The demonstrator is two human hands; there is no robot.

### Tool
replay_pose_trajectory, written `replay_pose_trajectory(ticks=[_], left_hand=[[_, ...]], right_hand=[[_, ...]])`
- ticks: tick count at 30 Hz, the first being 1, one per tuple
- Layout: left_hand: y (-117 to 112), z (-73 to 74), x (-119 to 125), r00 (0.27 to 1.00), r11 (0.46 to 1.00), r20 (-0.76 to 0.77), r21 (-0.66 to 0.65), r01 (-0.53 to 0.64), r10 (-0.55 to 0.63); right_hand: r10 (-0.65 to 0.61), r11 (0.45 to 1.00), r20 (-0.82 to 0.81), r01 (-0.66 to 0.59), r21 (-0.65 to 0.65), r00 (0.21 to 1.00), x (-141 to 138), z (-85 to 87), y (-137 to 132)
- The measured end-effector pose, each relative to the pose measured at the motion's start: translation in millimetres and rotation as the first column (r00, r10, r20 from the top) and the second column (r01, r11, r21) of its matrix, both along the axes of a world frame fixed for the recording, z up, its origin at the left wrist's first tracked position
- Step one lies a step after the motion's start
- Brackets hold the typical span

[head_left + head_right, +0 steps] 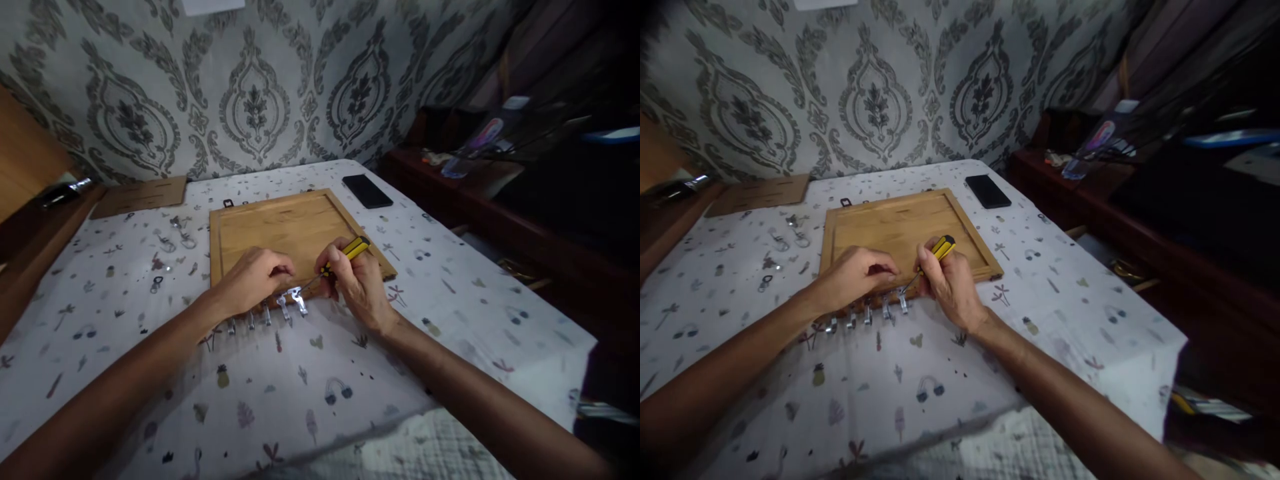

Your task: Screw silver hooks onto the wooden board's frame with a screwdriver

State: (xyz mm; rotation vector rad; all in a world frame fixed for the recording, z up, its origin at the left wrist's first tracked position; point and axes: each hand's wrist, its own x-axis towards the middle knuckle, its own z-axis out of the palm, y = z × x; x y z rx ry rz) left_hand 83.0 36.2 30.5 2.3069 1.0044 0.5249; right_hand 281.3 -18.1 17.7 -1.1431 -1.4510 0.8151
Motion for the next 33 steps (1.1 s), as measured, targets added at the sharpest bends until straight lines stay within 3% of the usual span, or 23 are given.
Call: replay_pose_trajectory(ticks=[11,16,21,33], left_hand=[[-5.0,-1.4,2.8,0.991,0.998,-0.128,-0.065,0.019,-0.027],[-4.6,-4.8,2.2,0.994,0.998,-0.102,-0.046,0.039,-0.044],[-3.6,-9.9,2.8,0.993,0.993,-0.064,0.059,0.106,-0.103],[-3.1,-14.7,4.5,0.989,0.989,0.005,0.015,0.148,-0.148]], right_hand=[[-0.011,1.0,0.045,0.01,0.019,0.999,-1.1,3.0,-3.6],[-0.02,1.0,0.051,0.02,0.002,0.999,-1.0,3.8,-4.3],[-0.015,1.0,0.069,0.014,0.021,0.997,0.0,3.7,-3.6],[-0.001,1.0,0.066,-0.001,0.018,0.998,0.1,2.5,-2.9]])
